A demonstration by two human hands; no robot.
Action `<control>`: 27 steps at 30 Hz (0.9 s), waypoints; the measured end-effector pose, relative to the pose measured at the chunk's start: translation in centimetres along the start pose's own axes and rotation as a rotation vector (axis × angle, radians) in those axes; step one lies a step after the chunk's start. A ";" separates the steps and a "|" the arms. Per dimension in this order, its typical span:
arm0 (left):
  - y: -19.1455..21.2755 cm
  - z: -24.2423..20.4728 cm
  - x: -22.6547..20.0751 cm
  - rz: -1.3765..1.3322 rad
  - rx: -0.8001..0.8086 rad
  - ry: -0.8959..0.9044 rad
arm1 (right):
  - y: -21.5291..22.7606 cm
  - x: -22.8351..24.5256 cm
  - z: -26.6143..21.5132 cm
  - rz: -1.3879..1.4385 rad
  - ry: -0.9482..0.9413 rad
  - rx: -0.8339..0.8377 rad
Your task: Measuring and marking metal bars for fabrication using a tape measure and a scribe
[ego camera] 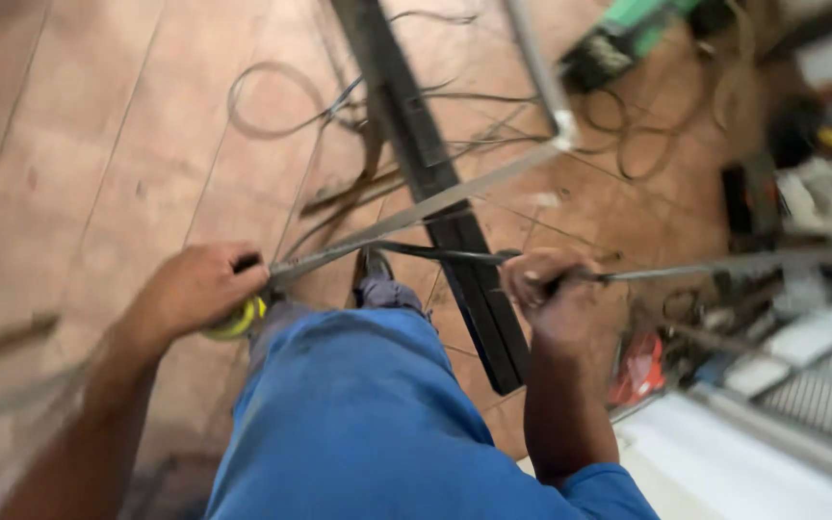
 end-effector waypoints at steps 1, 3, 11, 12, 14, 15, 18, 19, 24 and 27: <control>-0.3 -0.4 0.1 -0.037 -0.002 0.048 | 1.0 -0.2 0.5 0.031 -0.048 0.021; -0.6 -1.2 0.6 -0.084 -0.024 0.047 | 2.6 -0.8 1.2 0.035 -0.084 -0.010; -0.9 -2.1 -0.2 -0.102 0.041 0.086 | 4.0 3.5 6.0 -0.114 -0.003 -0.020; -0.9 -2.3 -0.6 -0.003 0.061 0.091 | 2.9 4.3 6.5 -0.126 -0.016 -0.048; -0.4 -2.3 -1.4 -0.023 0.080 0.122 | 2.4 5.0 6.9 -0.148 0.020 -0.023; -0.2 -2.4 -1.7 -0.044 0.096 0.165 | 2.0 5.4 6.9 -0.161 0.053 0.004; -0.6 -1.3 -1.6 -0.059 0.093 0.094 | 3.1 4.8 5.6 -0.116 0.050 -0.081; -0.4 -0.7 -1.8 -0.053 0.087 0.082 | 3.1 4.8 5.6 -0.122 0.062 -0.079; 0.4 -0.9 -2.5 -0.065 0.108 0.164 | 3.4 4.1 4.5 -0.060 -0.028 -0.066; 0.8 -1.0 -2.2 -0.033 0.097 0.195 | 3.6 3.8 4.5 -0.067 -0.052 -0.088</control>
Point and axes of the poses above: each hand's wrist, its own z-axis towards the middle knuckle, its own y-axis out of the back of the hand, x = y × z, the point moved 4 cm from there along z, towards the middle knuckle, and after that the axes turned 9 degrees about z, right-handed, at the moved point
